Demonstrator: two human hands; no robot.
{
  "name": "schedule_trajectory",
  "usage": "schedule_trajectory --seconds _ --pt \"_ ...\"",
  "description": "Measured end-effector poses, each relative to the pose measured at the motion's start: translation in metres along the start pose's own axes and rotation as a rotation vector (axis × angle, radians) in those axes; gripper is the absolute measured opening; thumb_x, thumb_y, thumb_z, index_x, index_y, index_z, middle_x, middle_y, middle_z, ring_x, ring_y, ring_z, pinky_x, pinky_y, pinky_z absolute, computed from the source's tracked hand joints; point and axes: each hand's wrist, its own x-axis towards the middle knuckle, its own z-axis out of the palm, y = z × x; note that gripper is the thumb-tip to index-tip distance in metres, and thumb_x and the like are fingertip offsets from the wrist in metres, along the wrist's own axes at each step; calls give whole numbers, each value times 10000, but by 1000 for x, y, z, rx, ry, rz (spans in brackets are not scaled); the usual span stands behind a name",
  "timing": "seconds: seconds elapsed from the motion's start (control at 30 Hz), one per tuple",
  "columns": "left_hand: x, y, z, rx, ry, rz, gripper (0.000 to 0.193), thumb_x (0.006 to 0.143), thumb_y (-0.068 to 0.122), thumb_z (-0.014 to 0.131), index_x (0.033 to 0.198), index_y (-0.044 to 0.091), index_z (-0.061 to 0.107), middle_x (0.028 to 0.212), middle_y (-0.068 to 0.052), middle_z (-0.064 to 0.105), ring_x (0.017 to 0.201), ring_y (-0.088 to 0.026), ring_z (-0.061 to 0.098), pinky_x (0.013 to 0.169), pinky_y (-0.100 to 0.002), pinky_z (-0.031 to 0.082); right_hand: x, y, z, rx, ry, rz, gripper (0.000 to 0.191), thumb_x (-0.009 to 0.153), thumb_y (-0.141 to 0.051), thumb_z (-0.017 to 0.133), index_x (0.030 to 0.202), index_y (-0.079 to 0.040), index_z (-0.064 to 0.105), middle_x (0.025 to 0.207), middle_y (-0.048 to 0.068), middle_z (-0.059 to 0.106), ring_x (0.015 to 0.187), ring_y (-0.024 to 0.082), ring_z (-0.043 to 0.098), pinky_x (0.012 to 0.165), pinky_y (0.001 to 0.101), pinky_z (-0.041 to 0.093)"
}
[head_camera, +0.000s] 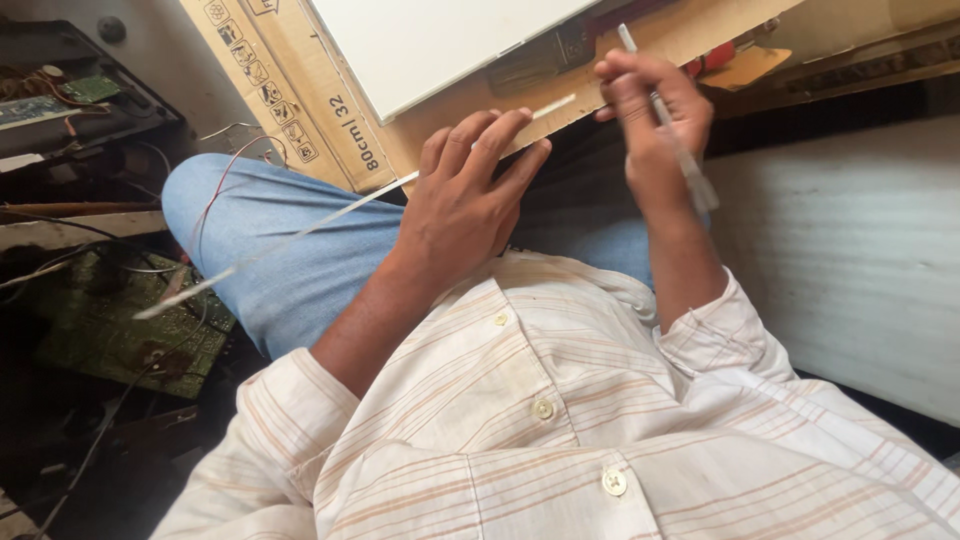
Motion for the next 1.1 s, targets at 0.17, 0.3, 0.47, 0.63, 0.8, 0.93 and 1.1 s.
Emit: schedule_trajectory --seconds 0.17,0.3,0.47,0.63,0.8,0.93,1.1 --pt "0 -2 3 98 -121 -20 505 967 130 665 1459 45 591 1487 -74 538 1387 -275 476 1165 -449 365 5 4 -3 79 -45 25 327 1137 -246 664 1391 -42 629 1202 91 725 1014 120 677 832 272 618" --pt "-1 -2 8 195 -102 10 490 1007 172 647 1481 70 574 1533 -50 527 1380 -259 470 1169 -437 355 8 11 -9 105 -76 49 415 1074 -327 639 1377 -45 671 1172 70 734 954 110 698 723 217 585" --pt "-2 -2 8 299 -130 30 518 995 190 629 1498 81 570 1526 -34 528 1371 -250 469 1150 -427 356 9 19 -16 172 -114 34 301 1111 -274 731 1177 14 675 1059 95 699 889 140 700 770 283 630" --pt "3 4 8 326 -102 -1 518 1028 176 620 1527 46 564 1419 -40 537 1345 -235 463 1131 -421 353 13 17 -18 128 -139 62 305 1123 -289 705 1113 7 633 998 80 701 850 126 702 753 270 632" --pt "8 5 6 331 -102 -8 501 1016 170 609 1499 36 594 1377 -45 532 1326 -236 461 1117 -423 356 11 12 -10 79 -148 35 372 1170 -347 671 1110 12 597 1021 98 696 874 112 671 772 260 625" --pt "8 5 5 303 -108 -24 493 1019 183 630 1488 34 607 1380 -60 521 1322 -238 460 1108 -430 358 12 7 -11 77 -151 37 414 1135 -411 652 1147 -3 586 1002 111 710 830 121 702 748 259 637" --pt "7 6 7 260 -90 -33 453 1024 187 658 1456 57 615 1388 -49 517 1329 -231 458 1110 -445 359 12 -6 -4 7 -158 23 449 1134 -435 625 1091 10 590 960 125 733 798 137 733 740 258 641"
